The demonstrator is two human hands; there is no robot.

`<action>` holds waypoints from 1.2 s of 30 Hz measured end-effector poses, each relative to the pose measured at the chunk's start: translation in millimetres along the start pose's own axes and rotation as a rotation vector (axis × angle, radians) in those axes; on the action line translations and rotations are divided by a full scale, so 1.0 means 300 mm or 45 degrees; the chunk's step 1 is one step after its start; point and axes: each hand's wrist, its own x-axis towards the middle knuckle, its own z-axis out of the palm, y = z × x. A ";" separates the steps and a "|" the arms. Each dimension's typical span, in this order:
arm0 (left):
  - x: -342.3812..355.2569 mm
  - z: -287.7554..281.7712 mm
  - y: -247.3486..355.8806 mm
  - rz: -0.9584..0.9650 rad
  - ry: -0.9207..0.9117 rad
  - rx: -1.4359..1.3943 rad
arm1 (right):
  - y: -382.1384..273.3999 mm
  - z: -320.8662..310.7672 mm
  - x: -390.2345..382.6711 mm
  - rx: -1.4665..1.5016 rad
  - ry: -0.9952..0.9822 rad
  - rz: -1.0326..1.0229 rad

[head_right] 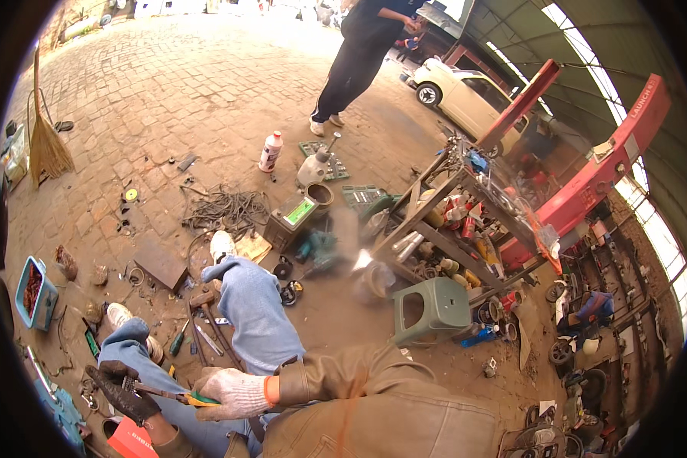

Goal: The person uses a small metal file to smooth a small metal component held in their left hand. They then switch to using pliers to grip and adjust the same component. The work is performed while seated on a low stool in a cluttered workshop environment.

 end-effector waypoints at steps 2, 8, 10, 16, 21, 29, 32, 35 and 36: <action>-0.003 0.007 -0.003 0.073 -0.011 0.102 | 0.003 -0.003 -0.003 -0.006 -0.023 0.044; 0.001 -0.009 -0.006 -0.119 -0.076 -0.111 | -0.009 -0.027 -0.029 0.053 -0.076 0.104; -0.017 -0.021 -0.007 -0.060 -0.121 -0.080 | -0.011 -0.026 -0.032 -0.058 -0.124 0.050; -0.055 0.006 0.036 -0.547 -0.090 -0.549 | -0.006 -0.012 -0.019 -0.049 -0.210 0.089; -0.056 0.033 0.074 -0.484 0.016 -0.397 | -0.046 -0.039 -0.012 0.057 -0.230 0.081; -0.055 0.038 0.066 -0.327 0.098 -0.200 | -0.101 -0.061 0.001 0.122 -0.300 0.235; -0.055 0.039 0.080 -0.201 0.036 -0.031 | -0.106 -0.049 0.007 0.153 -0.283 0.265; -0.057 0.035 0.100 -0.122 -0.071 0.080 | -0.103 -0.051 0.006 0.113 -0.287 0.242; -0.055 0.033 0.105 -0.097 -0.089 0.138 | -0.101 -0.051 0.005 0.111 -0.268 0.245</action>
